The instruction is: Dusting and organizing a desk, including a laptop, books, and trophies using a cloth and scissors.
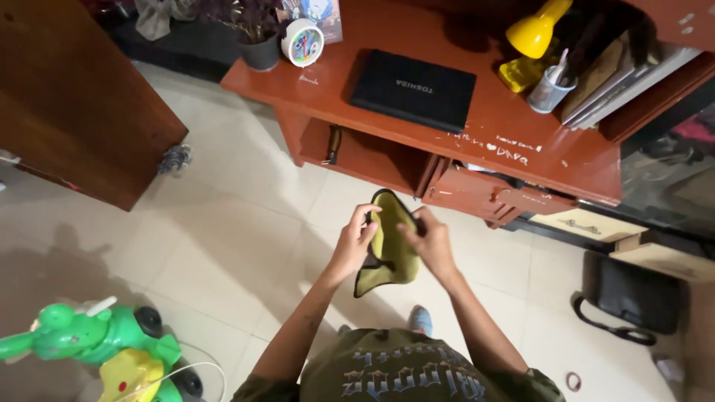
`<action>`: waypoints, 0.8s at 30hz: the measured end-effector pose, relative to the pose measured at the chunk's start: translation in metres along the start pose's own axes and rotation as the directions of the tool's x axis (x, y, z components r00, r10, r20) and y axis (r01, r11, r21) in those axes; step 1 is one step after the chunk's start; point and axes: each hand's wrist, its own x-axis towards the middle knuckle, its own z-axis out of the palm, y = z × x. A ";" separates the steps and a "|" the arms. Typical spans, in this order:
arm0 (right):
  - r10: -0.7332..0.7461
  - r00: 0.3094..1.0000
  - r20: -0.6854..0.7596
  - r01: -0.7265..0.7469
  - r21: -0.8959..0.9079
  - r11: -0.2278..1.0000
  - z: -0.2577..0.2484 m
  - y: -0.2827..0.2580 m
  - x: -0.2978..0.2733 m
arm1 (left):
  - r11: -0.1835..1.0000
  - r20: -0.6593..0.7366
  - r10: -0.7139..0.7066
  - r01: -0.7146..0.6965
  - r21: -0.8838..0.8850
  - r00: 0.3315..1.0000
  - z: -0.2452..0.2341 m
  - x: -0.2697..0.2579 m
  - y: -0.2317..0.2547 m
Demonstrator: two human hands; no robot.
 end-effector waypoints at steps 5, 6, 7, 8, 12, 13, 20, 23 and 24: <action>-0.219 0.963 0.156 0.212 0.061 0.975 -0.009 0.010 -0.007 | 0.984 -0.111 0.126 -0.138 -0.112 0.986 0.051 0.036 -0.056; -0.332 0.927 0.173 0.328 0.052 0.943 -0.014 0.011 -0.005 | 0.985 -0.119 0.017 -0.037 -0.169 0.993 0.058 0.047 -0.055; -0.341 0.923 0.177 0.338 0.051 0.940 -0.026 0.005 0.000 | 0.984 -0.127 0.024 -0.045 -0.170 0.992 0.061 0.052 -0.043; -0.420 0.885 0.200 0.425 0.022 0.905 -0.038 0.000 0.003 | 0.972 -0.065 -0.024 0.009 -0.234 0.998 0.064 0.054 -0.032; -0.618 0.736 0.277 0.658 -0.077 0.749 -0.078 0.006 0.019 | 0.968 0.109 -0.039 0.065 -0.243 0.993 0.079 0.068 -0.007; -0.619 0.733 0.282 0.660 -0.073 0.748 -0.087 0.021 0.028 | 0.968 0.103 -0.041 0.065 -0.243 0.994 0.084 0.073 -0.004; -0.695 0.661 0.282 0.750 -0.216 0.626 -0.171 0.031 0.064 | 0.977 0.266 0.164 -0.193 0.087 0.950 0.126 0.092 0.026; -0.668 0.638 0.383 0.756 -0.151 0.636 -0.211 0.023 0.072 | 0.924 0.414 0.275 -0.357 0.134 0.868 0.140 0.099 0.058; -0.650 0.602 0.465 0.755 -0.064 0.653 -0.224 0.025 0.076 | 0.896 0.469 0.319 -0.424 0.134 0.824 0.146 0.101 0.067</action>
